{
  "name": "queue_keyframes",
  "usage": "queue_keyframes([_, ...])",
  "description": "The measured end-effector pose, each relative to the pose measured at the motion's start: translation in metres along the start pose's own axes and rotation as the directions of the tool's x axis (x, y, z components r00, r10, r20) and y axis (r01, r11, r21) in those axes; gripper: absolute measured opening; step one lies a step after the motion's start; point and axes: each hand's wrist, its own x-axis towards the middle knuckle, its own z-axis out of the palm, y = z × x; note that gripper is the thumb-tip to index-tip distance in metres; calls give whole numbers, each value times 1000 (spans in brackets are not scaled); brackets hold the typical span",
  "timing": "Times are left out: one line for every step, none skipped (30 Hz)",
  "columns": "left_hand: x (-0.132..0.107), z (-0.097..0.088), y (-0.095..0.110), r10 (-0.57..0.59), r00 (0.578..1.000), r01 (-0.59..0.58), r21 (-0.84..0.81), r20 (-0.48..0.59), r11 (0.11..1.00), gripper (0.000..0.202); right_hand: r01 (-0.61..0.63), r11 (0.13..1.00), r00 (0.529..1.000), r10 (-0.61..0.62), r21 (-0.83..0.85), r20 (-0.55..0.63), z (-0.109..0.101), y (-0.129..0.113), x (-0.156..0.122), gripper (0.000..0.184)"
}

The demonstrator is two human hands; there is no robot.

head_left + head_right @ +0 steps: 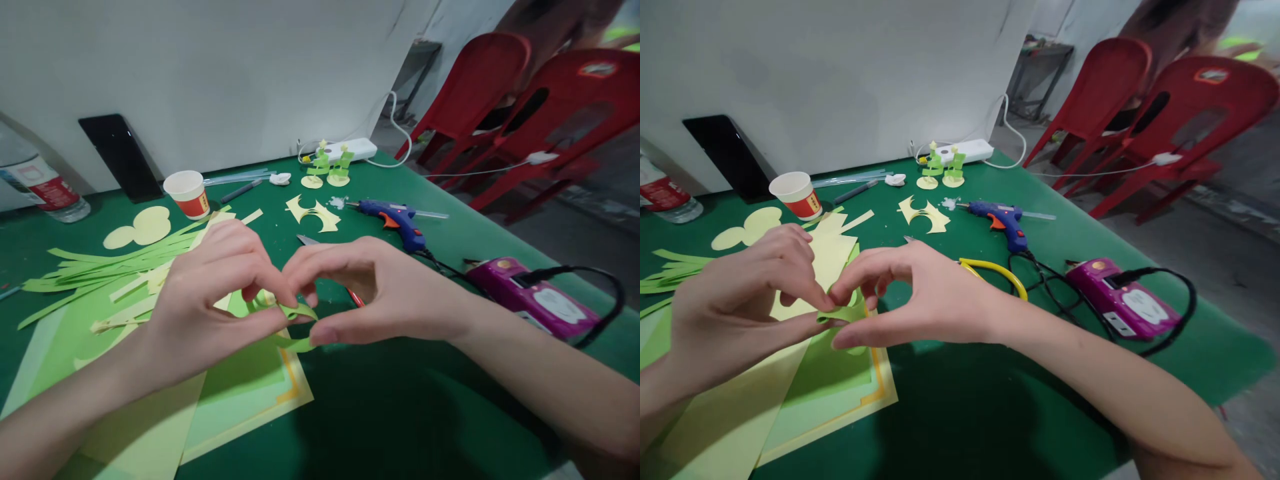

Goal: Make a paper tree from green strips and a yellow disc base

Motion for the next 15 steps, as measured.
queue_keyframes([0,1,0,-3,1000,3,-7,6,1000,17,-4,1000,1000,4,-8,-8,1,0,0,15])
queue_keyframes([0,1,0,-5,1000,5,-5,11,1000,17,-9,1000,1000,9,-11,-17,3,1,0,13])
queue_keyframes([0,2,0,-7,1000,7,-1,16,1000,18,-16,1000,999,16,-8,-29,5,2,0,12])
queue_keyframes([0,2,0,-7,1000,6,6,19,1000,19,-23,1000,999,23,1,-43,7,3,1,12])
queue_keyframes([0,2,0,-2,1000,2,14,18,1000,19,-30,999,998,31,15,-55,9,3,1,12])
queue_keyframes([1,1,0,6,1000,-6,24,18,1000,19,-38,999,997,40,33,-71,10,4,1,12])
queue_keyframes([1,1,0,12,1000,-13,37,17,999,19,-41,998,995,46,52,-87,12,5,1,13])
queue_keyframes([1,0,0,20,1000,-21,51,17,998,19,-44,997,993,51,70,-102,13,6,1,14])
queue_keyframes([1,0,1,30,999,-31,66,17,997,19,-48,995,992,57,86,-112,14,6,1,15])
queue_keyframes([1,0,1,37,999,-39,81,18,996,18,-53,993,991,66,102,-119,14,6,1,15])
queue_keyframes([1,0,1,45,999,-47,91,20,995,18,-60,992,990,74,115,-122,15,7,0,16])
queue_keyframes([1,0,2,55,998,-57,99,23,994,18,-69,990,989,84,125,-123,15,7,0,16])
queue_keyframes([1,0,2,67,997,-69,106,26,992,18,-78,988,988,94,133,-121,16,7,0,15])
queue_keyframes([2,0,2,80,996,-83,114,30,990,19,-88,986,987,105,140,-118,16,7,0,15])
queue_keyframes([2,1,2,92,995,-95,123,33,988,19,-97,984,987,115,146,-115,16,7,0,14])
